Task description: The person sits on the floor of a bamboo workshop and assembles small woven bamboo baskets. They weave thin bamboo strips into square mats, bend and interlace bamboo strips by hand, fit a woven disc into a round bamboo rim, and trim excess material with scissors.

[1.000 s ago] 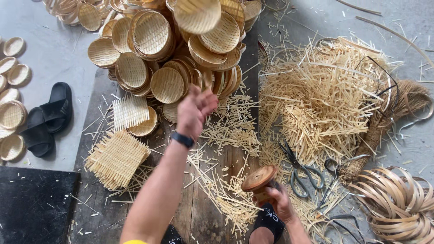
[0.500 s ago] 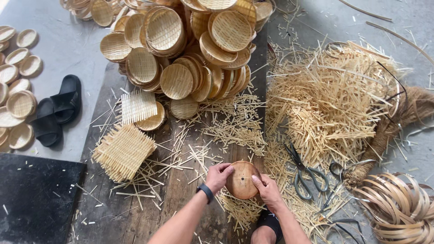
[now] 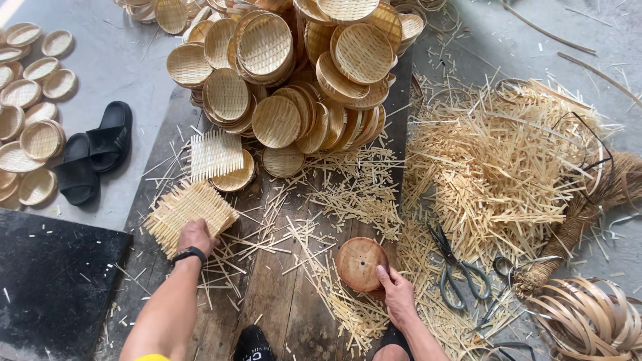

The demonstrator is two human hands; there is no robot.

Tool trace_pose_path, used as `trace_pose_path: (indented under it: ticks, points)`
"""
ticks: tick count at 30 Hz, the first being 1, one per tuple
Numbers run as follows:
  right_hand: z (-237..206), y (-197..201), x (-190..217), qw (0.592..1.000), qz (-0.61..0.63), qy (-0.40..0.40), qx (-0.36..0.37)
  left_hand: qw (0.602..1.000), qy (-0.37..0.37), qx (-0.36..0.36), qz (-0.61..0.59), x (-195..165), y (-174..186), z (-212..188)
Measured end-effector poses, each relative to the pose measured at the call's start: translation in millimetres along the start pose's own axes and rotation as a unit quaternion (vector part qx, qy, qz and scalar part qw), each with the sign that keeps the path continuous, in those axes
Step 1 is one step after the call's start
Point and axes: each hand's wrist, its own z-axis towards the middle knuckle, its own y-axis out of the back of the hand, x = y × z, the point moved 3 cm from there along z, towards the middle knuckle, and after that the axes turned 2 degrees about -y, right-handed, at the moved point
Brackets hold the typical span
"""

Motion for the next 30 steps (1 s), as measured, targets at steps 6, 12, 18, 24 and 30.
trace_pose_path:
  ticks: [6,12,18,24,30]
  points:
    - [-5,7,3,0.999,-0.033,-0.017,-0.019,0.985,0.0,0.028,-0.17,33,28,8]
    - [5,30,4,0.995,-0.055,0.057,-0.062,0.944,-0.105,-0.312,0.009,18,81,-10]
    - [2,40,14,0.982,-0.092,0.128,-0.103,0.784,-0.393,-0.477,-0.056,-90,61,-79]
    - [-12,28,34,0.996,0.005,0.092,-0.015,0.685,-0.667,-0.272,-0.109,-197,-49,-214]
    - [2,31,23,0.994,-0.078,0.079,-0.017,0.717,-0.67,-0.115,-0.154,-205,-105,-242]
